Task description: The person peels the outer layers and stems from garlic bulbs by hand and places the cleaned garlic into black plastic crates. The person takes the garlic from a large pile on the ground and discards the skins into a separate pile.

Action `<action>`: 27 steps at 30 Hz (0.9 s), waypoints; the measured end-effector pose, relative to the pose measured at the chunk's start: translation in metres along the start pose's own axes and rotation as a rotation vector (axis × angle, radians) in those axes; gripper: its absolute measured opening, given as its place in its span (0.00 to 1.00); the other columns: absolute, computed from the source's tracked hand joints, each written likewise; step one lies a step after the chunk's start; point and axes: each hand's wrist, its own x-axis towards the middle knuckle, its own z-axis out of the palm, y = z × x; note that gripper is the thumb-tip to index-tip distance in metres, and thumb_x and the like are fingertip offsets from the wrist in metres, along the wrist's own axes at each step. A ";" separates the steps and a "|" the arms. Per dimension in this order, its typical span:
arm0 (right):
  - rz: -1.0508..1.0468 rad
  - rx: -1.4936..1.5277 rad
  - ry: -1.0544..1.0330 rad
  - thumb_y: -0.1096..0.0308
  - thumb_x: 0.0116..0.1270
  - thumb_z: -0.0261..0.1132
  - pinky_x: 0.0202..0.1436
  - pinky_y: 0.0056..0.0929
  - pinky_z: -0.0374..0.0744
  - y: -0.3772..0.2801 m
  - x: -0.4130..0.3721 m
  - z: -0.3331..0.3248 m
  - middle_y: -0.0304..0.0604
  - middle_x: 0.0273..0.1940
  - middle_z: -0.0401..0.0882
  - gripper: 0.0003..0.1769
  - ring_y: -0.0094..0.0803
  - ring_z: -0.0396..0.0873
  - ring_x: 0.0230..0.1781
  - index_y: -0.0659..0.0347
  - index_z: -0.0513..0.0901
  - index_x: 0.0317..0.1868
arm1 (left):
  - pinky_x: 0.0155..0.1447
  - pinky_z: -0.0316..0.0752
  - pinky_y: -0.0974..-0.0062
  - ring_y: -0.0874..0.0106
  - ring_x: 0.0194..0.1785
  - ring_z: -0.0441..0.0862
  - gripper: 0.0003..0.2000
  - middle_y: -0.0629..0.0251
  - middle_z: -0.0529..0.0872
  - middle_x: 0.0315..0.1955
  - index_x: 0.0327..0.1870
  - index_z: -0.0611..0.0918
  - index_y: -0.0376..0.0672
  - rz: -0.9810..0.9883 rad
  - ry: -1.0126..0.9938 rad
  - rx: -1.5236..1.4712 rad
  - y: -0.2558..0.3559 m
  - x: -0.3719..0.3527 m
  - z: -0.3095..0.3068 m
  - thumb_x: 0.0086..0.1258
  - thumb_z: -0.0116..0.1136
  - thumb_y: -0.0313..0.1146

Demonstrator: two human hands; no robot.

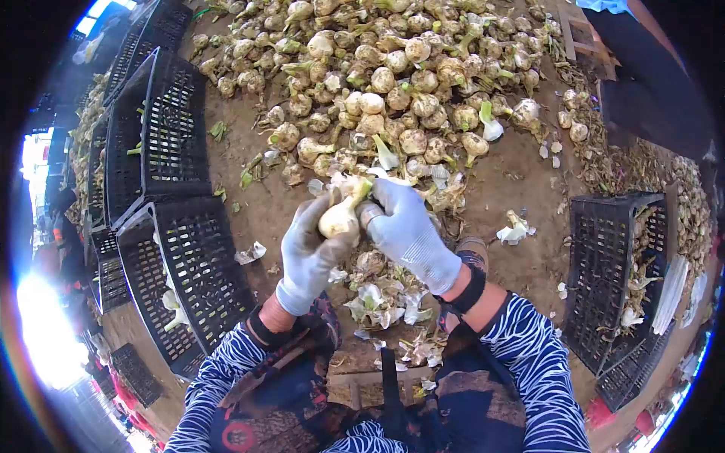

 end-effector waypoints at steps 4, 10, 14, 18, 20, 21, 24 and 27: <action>-0.341 -0.437 0.101 0.75 0.65 0.56 0.41 0.35 0.76 0.036 0.002 0.005 0.55 0.36 0.81 0.09 0.36 0.80 0.35 0.69 0.77 0.45 | 0.22 0.68 0.81 0.75 0.21 0.76 0.31 0.63 0.84 0.32 0.58 0.78 0.43 -0.814 -0.202 -1.012 -0.009 0.017 -0.017 0.77 0.35 0.62; 0.098 0.192 0.059 0.72 0.67 0.60 0.39 0.37 0.77 0.022 -0.006 0.019 0.53 0.37 0.82 0.10 0.36 0.80 0.34 0.66 0.78 0.47 | 0.33 0.75 0.77 0.73 0.31 0.81 0.34 0.63 0.83 0.47 0.65 0.72 0.44 -0.642 0.061 -0.479 -0.008 0.015 -0.010 0.77 0.30 0.65; -0.393 -0.464 -0.030 0.70 0.67 0.61 0.41 0.40 0.79 0.023 -0.011 0.021 0.54 0.37 0.81 0.10 0.53 0.79 0.35 0.63 0.79 0.47 | 0.57 0.74 0.72 0.71 0.51 0.81 0.30 0.65 0.83 0.47 0.61 0.74 0.41 -0.310 0.185 -0.201 -0.034 0.006 -0.001 0.77 0.40 0.61; 0.043 0.087 -0.292 0.68 0.69 0.58 0.35 0.32 0.81 0.012 -0.010 0.012 0.46 0.34 0.82 0.13 0.39 0.81 0.30 0.65 0.78 0.50 | 0.33 0.77 0.77 0.75 0.33 0.82 0.24 0.69 0.85 0.34 0.48 0.81 0.44 -0.638 -0.041 -0.698 -0.020 0.012 -0.020 0.74 0.51 0.58; 0.344 0.718 -0.275 0.68 0.70 0.57 0.30 0.21 0.80 0.010 -0.014 0.006 0.37 0.35 0.81 0.15 0.21 0.79 0.28 0.70 0.78 0.52 | 0.25 0.66 0.81 0.80 0.24 0.75 0.23 0.72 0.83 0.29 0.47 0.80 0.45 -0.693 -0.007 -0.748 -0.014 0.011 -0.020 0.74 0.50 0.58; 0.333 0.706 -0.275 0.68 0.70 0.57 0.30 0.21 0.80 0.008 -0.012 0.003 0.37 0.35 0.81 0.15 0.21 0.79 0.28 0.70 0.78 0.52 | 0.16 0.54 0.84 0.85 0.16 0.67 0.22 0.75 0.81 0.25 0.45 0.80 0.47 -0.741 0.028 -0.796 -0.009 0.014 -0.019 0.75 0.50 0.58; 0.297 0.911 -0.228 0.69 0.69 0.59 0.30 0.21 0.78 0.003 -0.011 -0.003 0.38 0.35 0.80 0.14 0.21 0.78 0.28 0.68 0.78 0.52 | 0.16 0.56 0.84 0.82 0.14 0.67 0.21 0.68 0.82 0.26 0.47 0.80 0.47 -0.712 -0.125 -0.849 -0.007 0.019 -0.022 0.73 0.53 0.57; 0.322 0.905 -0.130 0.69 0.69 0.58 0.31 0.21 0.77 -0.005 -0.013 -0.001 0.38 0.33 0.79 0.14 0.21 0.77 0.29 0.66 0.78 0.52 | 0.16 0.58 0.84 0.80 0.13 0.68 0.23 0.61 0.83 0.26 0.49 0.80 0.43 -0.718 -0.158 -0.867 0.001 0.023 -0.023 0.72 0.54 0.56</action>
